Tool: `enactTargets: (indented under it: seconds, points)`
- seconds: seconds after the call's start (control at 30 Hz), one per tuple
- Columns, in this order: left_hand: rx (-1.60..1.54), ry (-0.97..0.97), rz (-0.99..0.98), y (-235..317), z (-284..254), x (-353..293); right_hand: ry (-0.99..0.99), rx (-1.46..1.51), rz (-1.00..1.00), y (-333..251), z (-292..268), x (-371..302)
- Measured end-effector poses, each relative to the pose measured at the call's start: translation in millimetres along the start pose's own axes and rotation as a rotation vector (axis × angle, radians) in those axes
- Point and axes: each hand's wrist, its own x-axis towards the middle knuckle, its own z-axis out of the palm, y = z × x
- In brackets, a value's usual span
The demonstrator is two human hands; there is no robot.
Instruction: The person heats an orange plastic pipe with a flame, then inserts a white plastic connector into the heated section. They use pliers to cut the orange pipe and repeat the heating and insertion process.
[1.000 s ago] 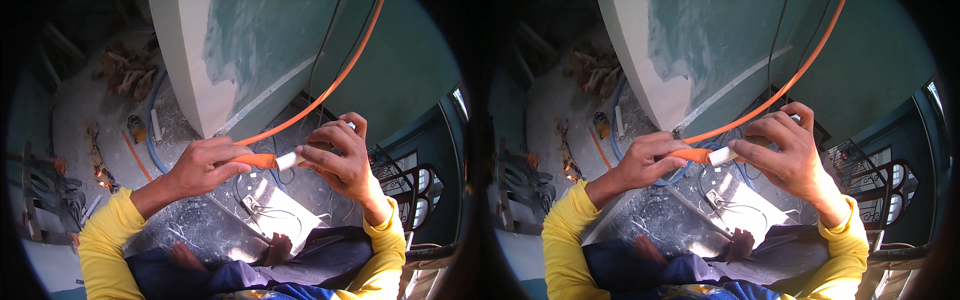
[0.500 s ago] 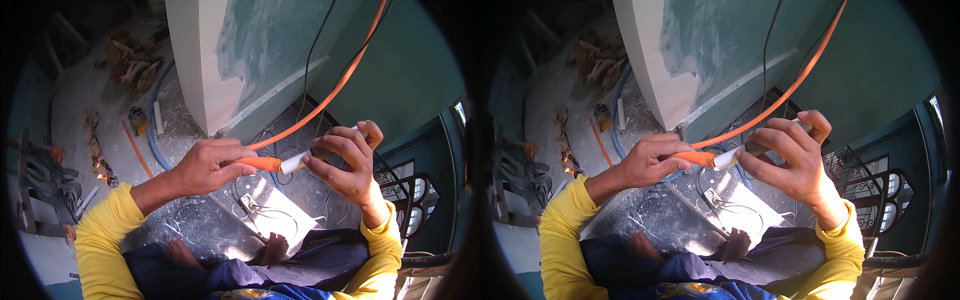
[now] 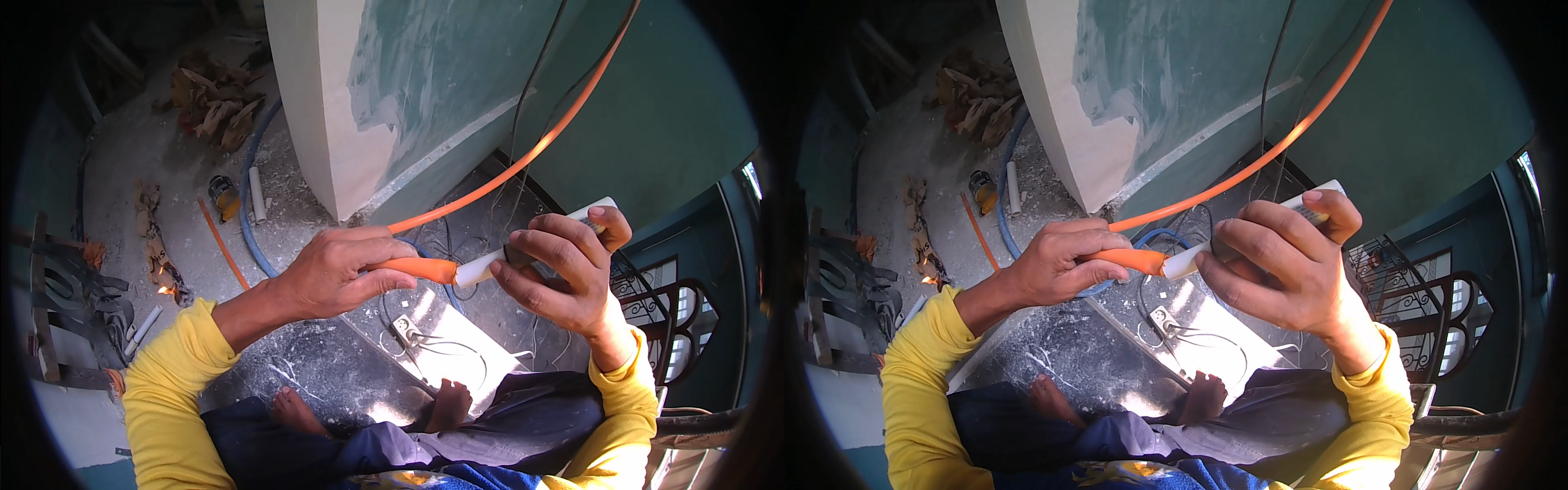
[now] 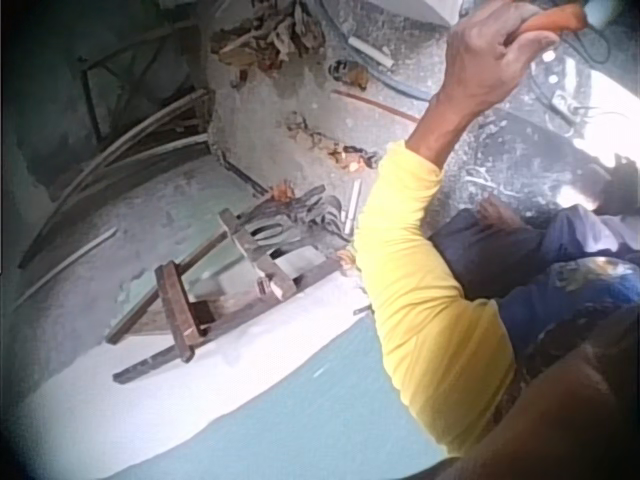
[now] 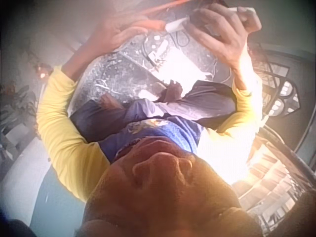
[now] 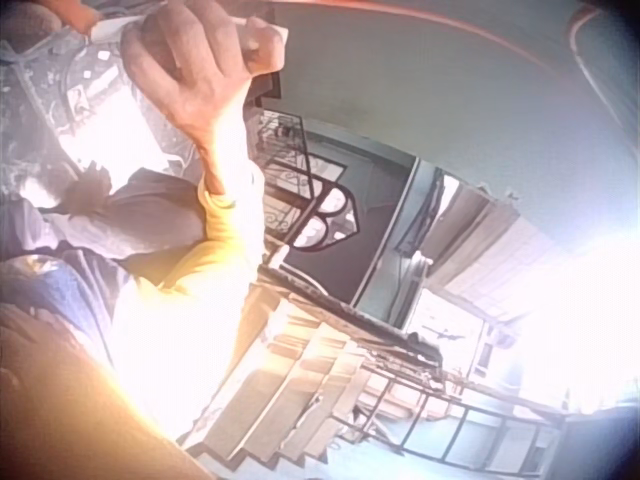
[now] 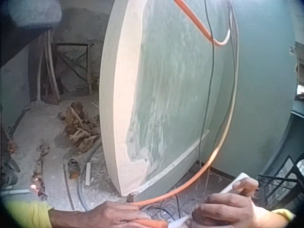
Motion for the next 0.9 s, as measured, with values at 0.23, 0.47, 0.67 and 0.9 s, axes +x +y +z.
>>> enactTargets:
  seconds: [0.23,0.47,0.67,0.9]
  points:
    - [0.004,0.016,0.037,1.2,2.4,1.1,0.036,-0.044,-0.061,0.0,-1.4,-3.8]
    - [0.06,0.016,0.057,1.4,2.2,2.2,-0.011,-0.031,-0.038,-3.5,-0.8,-2.6]
    - [0.054,0.015,0.054,2.7,-0.5,1.2,-0.151,0.056,0.053,1.5,-3.4,2.6]
    - [-0.068,0.013,0.026,-5.6,0.7,-1.6,-0.066,0.112,0.097,4.4,3.3,3.1]
